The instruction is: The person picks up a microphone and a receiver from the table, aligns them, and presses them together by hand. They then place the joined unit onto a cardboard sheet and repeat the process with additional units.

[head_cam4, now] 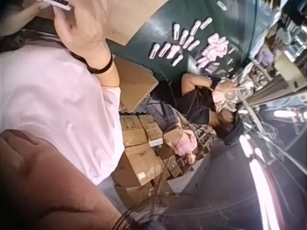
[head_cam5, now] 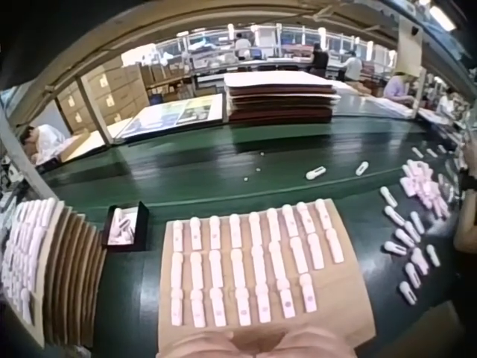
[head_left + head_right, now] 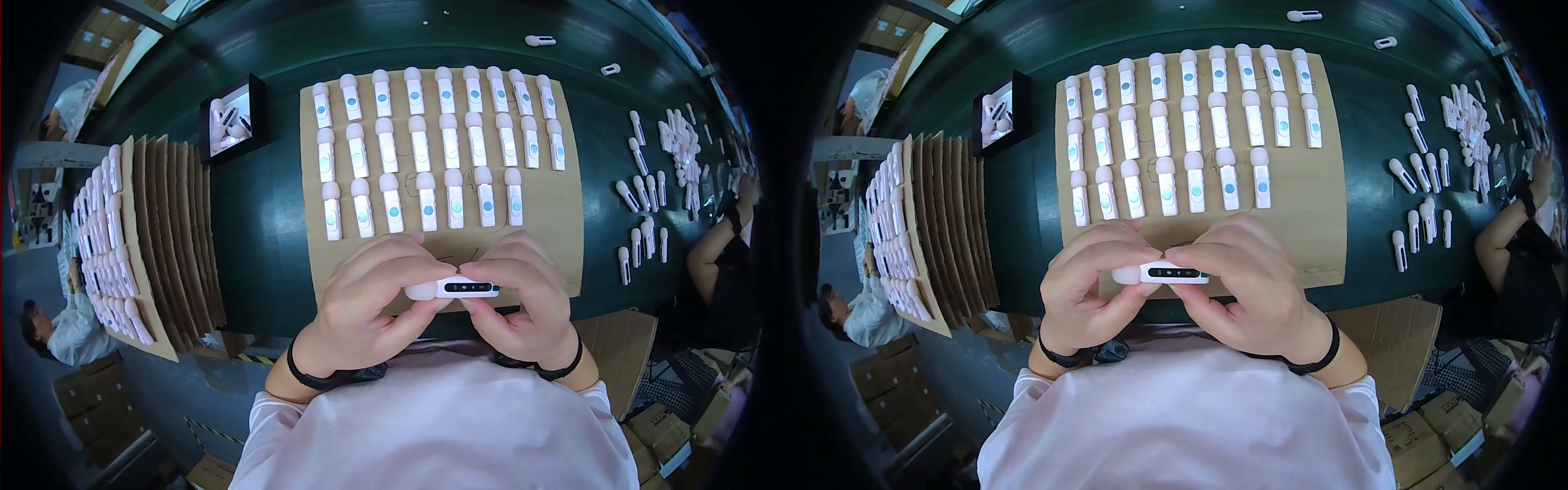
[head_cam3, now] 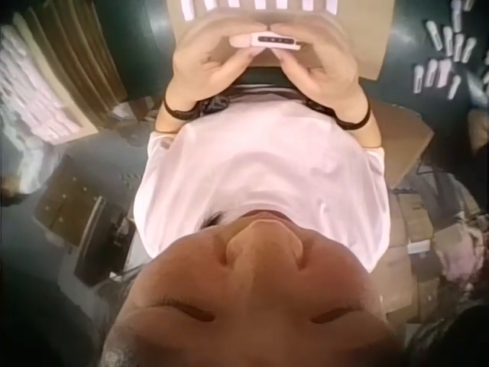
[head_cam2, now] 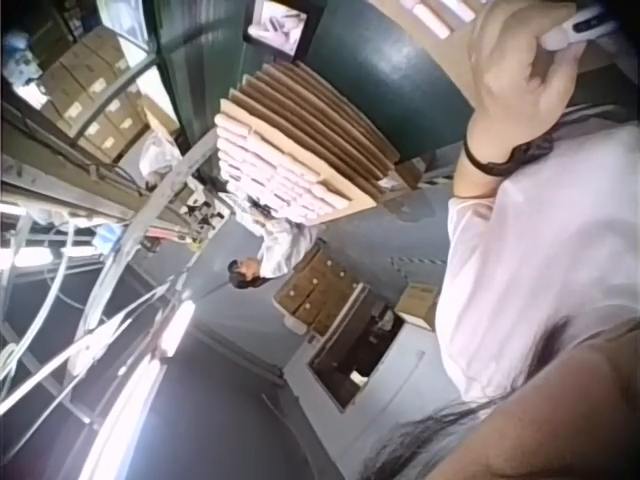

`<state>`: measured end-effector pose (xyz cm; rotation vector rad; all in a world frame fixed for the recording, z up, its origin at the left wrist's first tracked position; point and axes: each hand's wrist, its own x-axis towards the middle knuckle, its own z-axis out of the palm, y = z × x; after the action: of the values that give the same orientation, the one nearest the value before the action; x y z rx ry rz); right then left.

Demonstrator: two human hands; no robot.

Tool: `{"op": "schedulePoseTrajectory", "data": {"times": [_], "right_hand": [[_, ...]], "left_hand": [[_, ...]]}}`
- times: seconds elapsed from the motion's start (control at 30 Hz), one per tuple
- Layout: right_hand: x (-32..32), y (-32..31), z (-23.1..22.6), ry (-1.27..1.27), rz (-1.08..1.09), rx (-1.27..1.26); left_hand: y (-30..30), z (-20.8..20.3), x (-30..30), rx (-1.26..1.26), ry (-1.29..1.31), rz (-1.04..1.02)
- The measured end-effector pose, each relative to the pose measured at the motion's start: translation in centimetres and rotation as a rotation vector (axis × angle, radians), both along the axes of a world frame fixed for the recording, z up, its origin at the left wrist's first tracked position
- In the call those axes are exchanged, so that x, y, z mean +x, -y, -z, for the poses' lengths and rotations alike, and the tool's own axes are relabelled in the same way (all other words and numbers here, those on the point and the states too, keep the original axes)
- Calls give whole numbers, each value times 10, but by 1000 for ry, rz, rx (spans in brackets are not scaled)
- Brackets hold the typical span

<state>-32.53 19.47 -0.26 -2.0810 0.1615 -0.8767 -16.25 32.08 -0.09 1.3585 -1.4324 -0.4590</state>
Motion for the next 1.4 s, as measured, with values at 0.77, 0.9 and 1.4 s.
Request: {"op": "schedulePoseTrajectory", "data": {"times": [0.77, 0.9, 1.4], "right_hand": [[-12, 5, -2, -26, -49, -16], [-26, 21, -3, -110, -2, -20], [-66, 72, 12, -549, 81, -488]], "left_hand": [[10, 5, -6, 93, 53, 87], [8, -2, -2, 130, 84, 84], [-10, -12, 27, 158, 141, -31]]}}
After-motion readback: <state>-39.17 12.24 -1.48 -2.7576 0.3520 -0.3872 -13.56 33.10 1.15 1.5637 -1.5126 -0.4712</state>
